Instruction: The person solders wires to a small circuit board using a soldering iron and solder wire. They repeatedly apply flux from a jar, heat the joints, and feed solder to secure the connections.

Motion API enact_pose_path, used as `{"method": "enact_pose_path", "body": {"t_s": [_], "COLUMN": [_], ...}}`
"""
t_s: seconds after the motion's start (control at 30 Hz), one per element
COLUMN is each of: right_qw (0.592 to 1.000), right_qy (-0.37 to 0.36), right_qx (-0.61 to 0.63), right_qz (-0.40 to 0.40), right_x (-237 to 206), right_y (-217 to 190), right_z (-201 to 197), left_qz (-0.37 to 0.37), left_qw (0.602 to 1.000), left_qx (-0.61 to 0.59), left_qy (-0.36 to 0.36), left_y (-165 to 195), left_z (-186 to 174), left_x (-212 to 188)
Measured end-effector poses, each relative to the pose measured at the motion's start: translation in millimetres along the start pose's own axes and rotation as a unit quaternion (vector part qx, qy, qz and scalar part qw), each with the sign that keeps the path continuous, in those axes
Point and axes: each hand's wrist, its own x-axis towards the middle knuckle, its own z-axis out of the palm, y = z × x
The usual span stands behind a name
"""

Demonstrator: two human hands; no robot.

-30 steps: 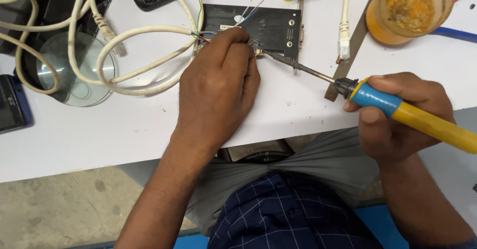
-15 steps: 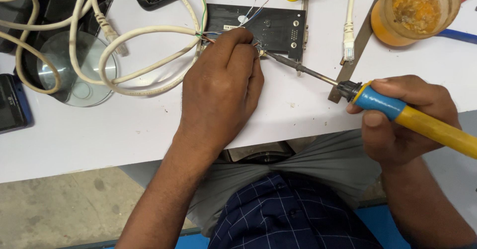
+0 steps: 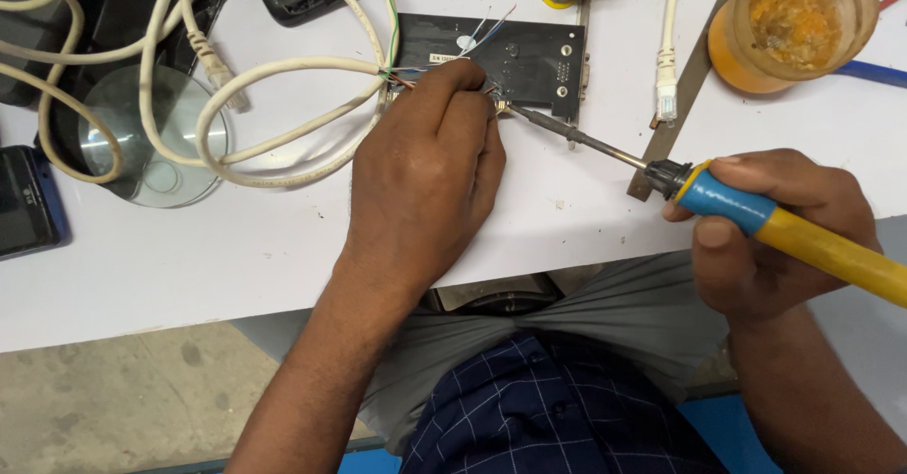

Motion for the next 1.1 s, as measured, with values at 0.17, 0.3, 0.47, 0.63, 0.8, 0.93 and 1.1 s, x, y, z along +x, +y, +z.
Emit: {"method": "enact_pose_path", "body": {"t_s": [0.17, 0.3, 0.47, 0.63, 0.8, 0.93, 1.1], "right_qw": [1.000, 1.000, 1.000, 1.000, 1.000, 1.000, 1.000], "right_qy": [0.001, -0.006, 0.002, 0.000, 0.000, 0.003, 0.002], "right_qx": [0.000, -0.005, -0.004, -0.004, -0.015, -0.017, -0.022], "right_qz": [0.012, 0.007, 0.001, 0.000, -0.003, 0.004, -0.001], "right_x": [-0.2, 0.0, -1.3, -2.5, -2.9, -4.3, -5.3], "right_y": [-1.9, -0.8, 0.1, 1.1, 1.5, 0.5, 1.1], "right_z": [0.3, -0.7, 0.2, 0.3, -0.3, -0.4, 0.1], "left_qz": [0.004, 0.003, 0.002, 0.003, 0.000, 0.003, 0.005], "left_qw": [1.000, 1.000, 1.000, 1.000, 1.000, 1.000, 1.000], "left_qx": [0.001, 0.002, -0.001, -0.001, -0.002, 0.001, 0.004], "left_qy": [0.002, -0.004, -0.005, -0.002, -0.006, -0.001, -0.003], "left_y": [-0.9, -0.7, -0.3, -0.3, 0.1, -0.3, -0.5], "left_z": [0.3, 0.6, -0.6, -0.9, -0.4, -0.4, 0.0], "left_x": [0.1, 0.0, -0.3, -0.2, -0.4, -0.6, -1.0]}}
